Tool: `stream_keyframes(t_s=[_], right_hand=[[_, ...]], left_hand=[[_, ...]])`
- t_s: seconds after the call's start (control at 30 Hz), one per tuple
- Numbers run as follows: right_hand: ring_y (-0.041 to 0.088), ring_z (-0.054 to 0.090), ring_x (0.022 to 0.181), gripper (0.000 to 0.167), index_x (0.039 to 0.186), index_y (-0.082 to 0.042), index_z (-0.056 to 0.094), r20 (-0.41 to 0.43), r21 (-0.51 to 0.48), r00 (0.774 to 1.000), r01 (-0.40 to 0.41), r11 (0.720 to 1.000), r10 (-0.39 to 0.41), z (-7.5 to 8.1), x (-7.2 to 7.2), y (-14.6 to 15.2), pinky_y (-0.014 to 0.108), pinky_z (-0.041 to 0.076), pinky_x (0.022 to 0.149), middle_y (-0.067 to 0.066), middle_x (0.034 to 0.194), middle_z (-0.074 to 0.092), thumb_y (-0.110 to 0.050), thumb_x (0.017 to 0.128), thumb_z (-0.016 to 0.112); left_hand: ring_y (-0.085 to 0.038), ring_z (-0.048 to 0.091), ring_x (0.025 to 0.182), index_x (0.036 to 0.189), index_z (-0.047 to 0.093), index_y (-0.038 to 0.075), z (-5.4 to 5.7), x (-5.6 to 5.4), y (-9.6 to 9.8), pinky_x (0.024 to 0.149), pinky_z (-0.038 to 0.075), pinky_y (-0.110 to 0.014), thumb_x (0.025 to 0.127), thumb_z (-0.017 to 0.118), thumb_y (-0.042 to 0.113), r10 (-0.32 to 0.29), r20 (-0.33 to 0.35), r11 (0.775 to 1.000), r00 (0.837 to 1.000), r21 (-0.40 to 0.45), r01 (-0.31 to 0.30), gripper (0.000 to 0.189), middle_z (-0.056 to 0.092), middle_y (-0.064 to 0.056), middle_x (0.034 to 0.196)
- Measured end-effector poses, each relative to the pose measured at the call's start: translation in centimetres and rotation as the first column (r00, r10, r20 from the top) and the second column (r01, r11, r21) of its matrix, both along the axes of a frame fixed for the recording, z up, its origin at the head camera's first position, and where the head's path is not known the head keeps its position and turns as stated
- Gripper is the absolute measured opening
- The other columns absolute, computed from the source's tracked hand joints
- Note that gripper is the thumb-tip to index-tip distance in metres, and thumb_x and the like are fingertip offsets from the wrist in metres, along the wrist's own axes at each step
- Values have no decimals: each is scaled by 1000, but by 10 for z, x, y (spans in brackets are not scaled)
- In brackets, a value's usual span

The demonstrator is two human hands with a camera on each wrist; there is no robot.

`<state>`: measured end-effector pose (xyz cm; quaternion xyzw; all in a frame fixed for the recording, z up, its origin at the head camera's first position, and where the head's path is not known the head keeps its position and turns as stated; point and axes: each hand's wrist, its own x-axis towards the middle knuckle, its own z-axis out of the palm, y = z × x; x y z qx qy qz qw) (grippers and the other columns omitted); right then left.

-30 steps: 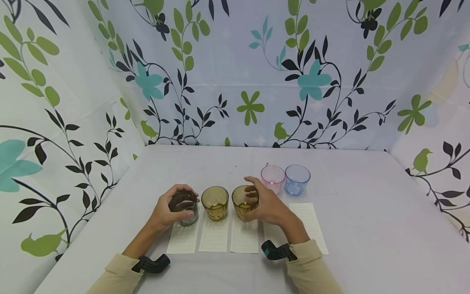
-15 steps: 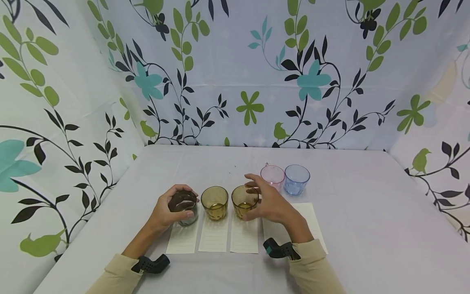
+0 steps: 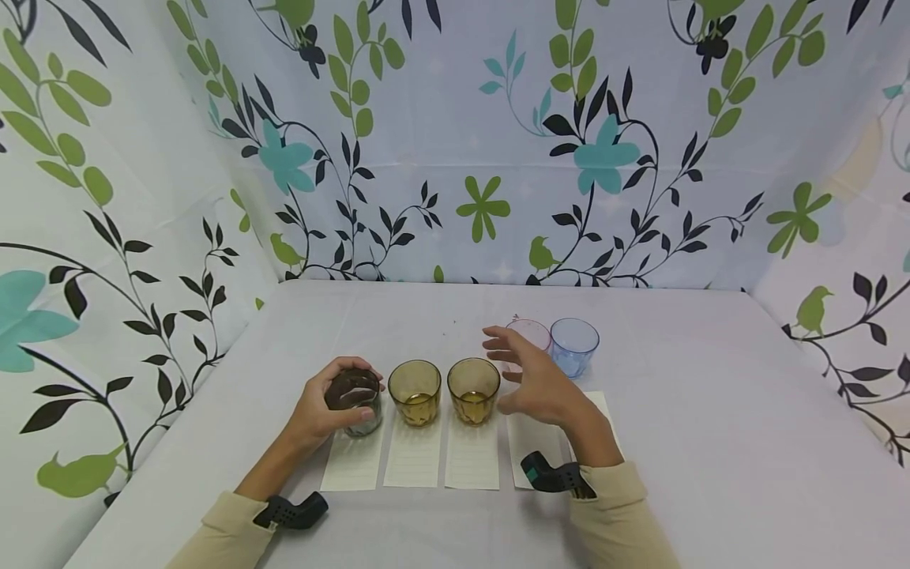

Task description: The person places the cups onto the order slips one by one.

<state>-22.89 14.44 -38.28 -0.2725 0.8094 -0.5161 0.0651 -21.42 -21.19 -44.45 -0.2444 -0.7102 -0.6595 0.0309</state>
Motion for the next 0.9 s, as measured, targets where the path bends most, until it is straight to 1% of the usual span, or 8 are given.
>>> stream_keyframes(t_s=[0.17,0.33,0.47,0.6,0.77,0.9], right_hand=[[38,45,140,93,152,-12,39,-24,-6,1000,-5,1000,5,5,1,3,59,44,109,13,151,48,17,66,59],[38,47,139,82,148,-10,43,-55,-2,998,15,1000,-15,10,2,7,58,47,107,13,150,49,17,71,56],[37,50,136,73,146,-14,45,-91,53,993,82,995,-77,14,5,10,58,48,105,11,149,51,11,79,61],[40,51,134,67,145,-13,47,-117,93,984,142,985,-131,16,5,14,59,48,105,13,149,51,5,83,65],[39,48,137,65,146,-8,45,-132,95,974,195,976,-181,18,4,16,60,47,105,16,150,49,2,85,66],[39,45,139,66,149,-10,42,-160,133,958,259,957,-237,17,2,17,61,47,104,17,154,45,-4,89,69]], left_hand=[[-33,63,113,133,46,-11,0,-1,0,102,53,-45,79,80,0,-1,-1,1000,1000,-2,1,65,60,-24,124],[-33,63,112,132,47,-9,-1,-1,0,101,54,-45,80,80,-1,-10,-10,1000,1000,5,10,62,60,-25,124],[-32,64,112,131,49,-5,-1,-1,0,101,54,-46,80,79,-1,-16,-16,1000,1000,6,16,59,60,-26,124],[-33,64,112,131,51,0,-2,-1,0,101,54,-48,81,79,0,-18,-13,1000,1000,8,18,58,59,-26,125],[-32,64,112,131,51,0,-1,0,0,101,54,-46,80,80,0,-13,-7,1000,1000,5,13,58,60,-25,125],[-31,64,112,131,51,1,0,0,0,101,54,-45,80,80,0,-12,-4,1000,1000,5,12,58,60,-25,125]])
